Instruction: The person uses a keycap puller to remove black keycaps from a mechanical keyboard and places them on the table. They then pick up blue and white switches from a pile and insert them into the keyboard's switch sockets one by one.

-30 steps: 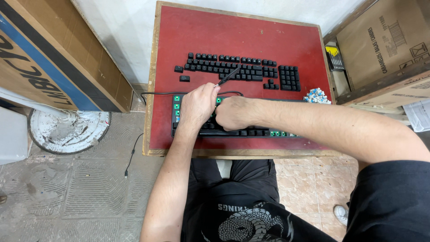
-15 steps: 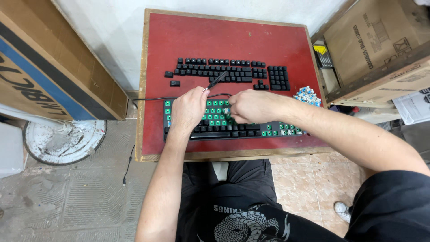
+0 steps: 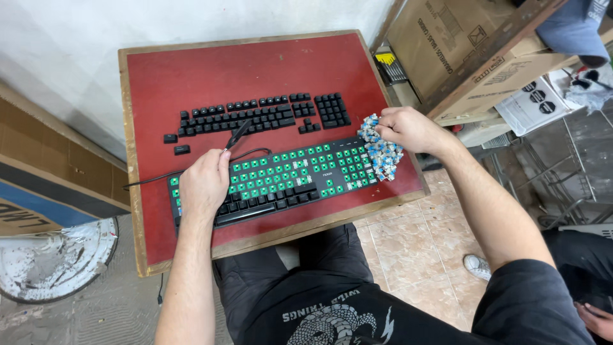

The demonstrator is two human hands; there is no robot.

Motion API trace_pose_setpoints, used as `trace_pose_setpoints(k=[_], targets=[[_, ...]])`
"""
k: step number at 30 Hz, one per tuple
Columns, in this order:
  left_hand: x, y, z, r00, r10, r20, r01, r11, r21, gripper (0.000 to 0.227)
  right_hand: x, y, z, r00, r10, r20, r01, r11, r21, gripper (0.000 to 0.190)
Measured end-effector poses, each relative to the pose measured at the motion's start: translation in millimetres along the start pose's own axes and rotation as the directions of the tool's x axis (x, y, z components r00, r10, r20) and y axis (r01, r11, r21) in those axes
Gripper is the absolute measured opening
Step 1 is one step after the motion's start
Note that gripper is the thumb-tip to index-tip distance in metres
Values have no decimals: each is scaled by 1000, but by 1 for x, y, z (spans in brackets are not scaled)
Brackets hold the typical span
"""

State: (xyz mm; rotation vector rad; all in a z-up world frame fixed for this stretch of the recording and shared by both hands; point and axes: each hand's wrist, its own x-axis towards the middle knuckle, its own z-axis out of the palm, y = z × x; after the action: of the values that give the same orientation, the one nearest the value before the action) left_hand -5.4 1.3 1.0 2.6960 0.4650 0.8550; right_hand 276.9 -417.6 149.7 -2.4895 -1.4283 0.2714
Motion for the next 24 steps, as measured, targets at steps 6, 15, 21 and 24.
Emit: trace_pose_setpoints(k=[6,15,21,24], targets=[[2,3,-3,997,-59,49,59,998,1,34,-3,64,33,989,144,-40,-143,989,37,44],[1,3,-2,997,-64,50,64,998,0,34,4,57,28,968,251,21,-252,963,96,45],[1,2,-1,999,-46,19,46,999,11,34,-4,24,19,975,205,-80,-200,978,63,46],[1,2,-1,998,-58,32,58,998,-5,33,-4,4,33,979,124,-162,-120,992,34,37]])
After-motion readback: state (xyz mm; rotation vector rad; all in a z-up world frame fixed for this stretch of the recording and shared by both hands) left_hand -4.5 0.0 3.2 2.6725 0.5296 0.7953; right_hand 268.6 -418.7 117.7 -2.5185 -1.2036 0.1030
